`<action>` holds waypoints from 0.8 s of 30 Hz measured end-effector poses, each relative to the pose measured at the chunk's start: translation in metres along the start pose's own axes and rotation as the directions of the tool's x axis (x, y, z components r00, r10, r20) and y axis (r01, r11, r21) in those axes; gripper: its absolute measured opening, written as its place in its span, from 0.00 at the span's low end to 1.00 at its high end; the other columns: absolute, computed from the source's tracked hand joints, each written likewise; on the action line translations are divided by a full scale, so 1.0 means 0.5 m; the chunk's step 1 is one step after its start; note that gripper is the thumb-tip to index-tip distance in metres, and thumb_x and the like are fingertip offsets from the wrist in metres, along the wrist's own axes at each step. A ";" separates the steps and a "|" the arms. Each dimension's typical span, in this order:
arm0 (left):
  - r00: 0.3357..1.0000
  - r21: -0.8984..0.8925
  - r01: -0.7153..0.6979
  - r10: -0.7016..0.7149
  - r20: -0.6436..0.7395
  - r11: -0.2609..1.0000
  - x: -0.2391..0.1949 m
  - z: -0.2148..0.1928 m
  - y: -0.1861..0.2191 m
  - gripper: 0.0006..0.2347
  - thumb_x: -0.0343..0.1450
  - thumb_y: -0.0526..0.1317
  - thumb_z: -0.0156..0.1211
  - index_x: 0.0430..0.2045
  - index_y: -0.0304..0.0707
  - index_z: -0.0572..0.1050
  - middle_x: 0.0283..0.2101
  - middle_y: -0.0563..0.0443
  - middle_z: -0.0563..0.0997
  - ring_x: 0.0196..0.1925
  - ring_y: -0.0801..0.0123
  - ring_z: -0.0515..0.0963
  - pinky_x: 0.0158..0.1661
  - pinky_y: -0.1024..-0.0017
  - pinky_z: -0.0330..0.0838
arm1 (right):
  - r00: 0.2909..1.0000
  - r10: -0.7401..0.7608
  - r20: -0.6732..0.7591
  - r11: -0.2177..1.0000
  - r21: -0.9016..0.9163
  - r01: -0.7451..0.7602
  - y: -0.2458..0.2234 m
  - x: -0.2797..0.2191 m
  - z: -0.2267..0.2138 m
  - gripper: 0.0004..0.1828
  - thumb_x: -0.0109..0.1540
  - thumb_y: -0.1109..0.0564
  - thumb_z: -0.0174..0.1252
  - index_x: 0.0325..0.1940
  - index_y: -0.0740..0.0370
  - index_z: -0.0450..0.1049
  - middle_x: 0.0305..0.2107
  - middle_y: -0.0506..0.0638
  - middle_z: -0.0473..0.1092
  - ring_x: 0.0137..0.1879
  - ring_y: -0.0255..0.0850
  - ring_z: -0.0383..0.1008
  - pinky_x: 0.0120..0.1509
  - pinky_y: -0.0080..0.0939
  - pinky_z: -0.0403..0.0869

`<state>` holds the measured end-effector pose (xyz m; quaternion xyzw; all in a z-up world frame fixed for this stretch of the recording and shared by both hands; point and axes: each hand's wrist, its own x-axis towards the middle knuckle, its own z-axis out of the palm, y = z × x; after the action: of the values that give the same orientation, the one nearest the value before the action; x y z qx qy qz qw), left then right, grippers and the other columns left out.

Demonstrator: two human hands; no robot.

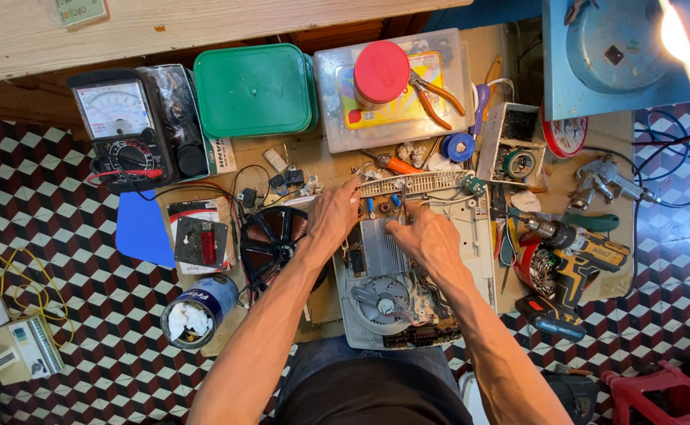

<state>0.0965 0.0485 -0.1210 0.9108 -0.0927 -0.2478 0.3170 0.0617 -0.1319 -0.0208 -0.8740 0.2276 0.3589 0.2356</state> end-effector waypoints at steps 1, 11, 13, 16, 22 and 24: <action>0.999 -0.042 0.010 -0.012 -0.051 0.999 -0.016 -0.008 0.013 0.14 0.73 0.38 0.55 0.53 0.40 0.76 0.21 0.34 0.79 0.22 0.49 0.80 0.27 0.54 0.73 | 0.997 -0.065 -0.042 0.995 -0.072 0.062 0.001 -0.001 0.011 0.37 0.56 0.37 0.59 0.67 0.52 0.71 0.19 0.57 0.74 0.28 0.51 0.77 0.38 0.52 0.74; 0.965 -0.304 0.148 -0.204 -0.164 0.941 -0.116 -0.042 0.098 0.13 0.74 0.46 0.57 0.50 0.49 0.79 0.32 0.37 0.85 0.35 0.49 0.86 0.33 0.59 0.78 | 0.955 0.054 -0.291 0.992 0.122 -0.019 0.053 -0.093 -0.034 0.42 0.57 0.36 0.55 0.73 0.56 0.63 0.17 0.56 0.73 0.25 0.52 0.75 0.36 0.52 0.71; 0.960 -0.311 0.263 -0.278 -0.004 0.913 -0.091 -0.038 0.115 0.12 0.73 0.47 0.54 0.48 0.51 0.79 0.36 0.41 0.85 0.32 0.50 0.87 0.33 0.59 0.79 | 0.971 0.077 -0.226 0.981 0.193 -0.033 0.058 -0.095 -0.044 0.44 0.55 0.35 0.55 0.72 0.56 0.63 0.20 0.56 0.74 0.28 0.51 0.76 0.39 0.51 0.72; 0.967 -0.336 0.235 -0.253 -0.012 0.912 -0.059 -0.034 0.131 0.11 0.73 0.47 0.56 0.45 0.48 0.81 0.39 0.39 0.85 0.39 0.49 0.86 0.38 0.60 0.79 | 0.984 0.109 -0.141 0.967 0.243 -0.072 0.061 -0.089 -0.048 0.45 0.54 0.34 0.55 0.73 0.53 0.64 0.22 0.57 0.74 0.31 0.51 0.76 0.41 0.51 0.72; 0.964 -0.413 0.211 -0.259 -0.063 0.886 -0.126 -0.036 0.112 0.12 0.73 0.46 0.56 0.44 0.43 0.81 0.41 0.39 0.85 0.48 0.51 0.85 0.45 0.63 0.78 | 0.993 0.067 -0.099 0.986 0.158 -0.051 0.050 -0.025 -0.044 0.42 0.55 0.34 0.54 0.73 0.45 0.67 0.23 0.59 0.72 0.32 0.53 0.75 0.42 0.53 0.72; 0.962 -0.408 0.234 -0.272 -0.037 0.882 -0.182 -0.039 0.097 0.12 0.73 0.46 0.56 0.43 0.42 0.81 0.41 0.39 0.85 0.48 0.51 0.85 0.44 0.63 0.78 | 0.999 0.043 -0.034 0.998 0.054 -0.041 0.037 -0.007 -0.027 0.42 0.56 0.33 0.54 0.74 0.45 0.66 0.25 0.61 0.73 0.33 0.54 0.76 0.42 0.54 0.73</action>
<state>0.0274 0.0508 -0.0419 0.8414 0.0946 -0.2578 0.4654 0.0559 -0.1533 -0.0143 -0.8685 0.2595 0.3424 0.2472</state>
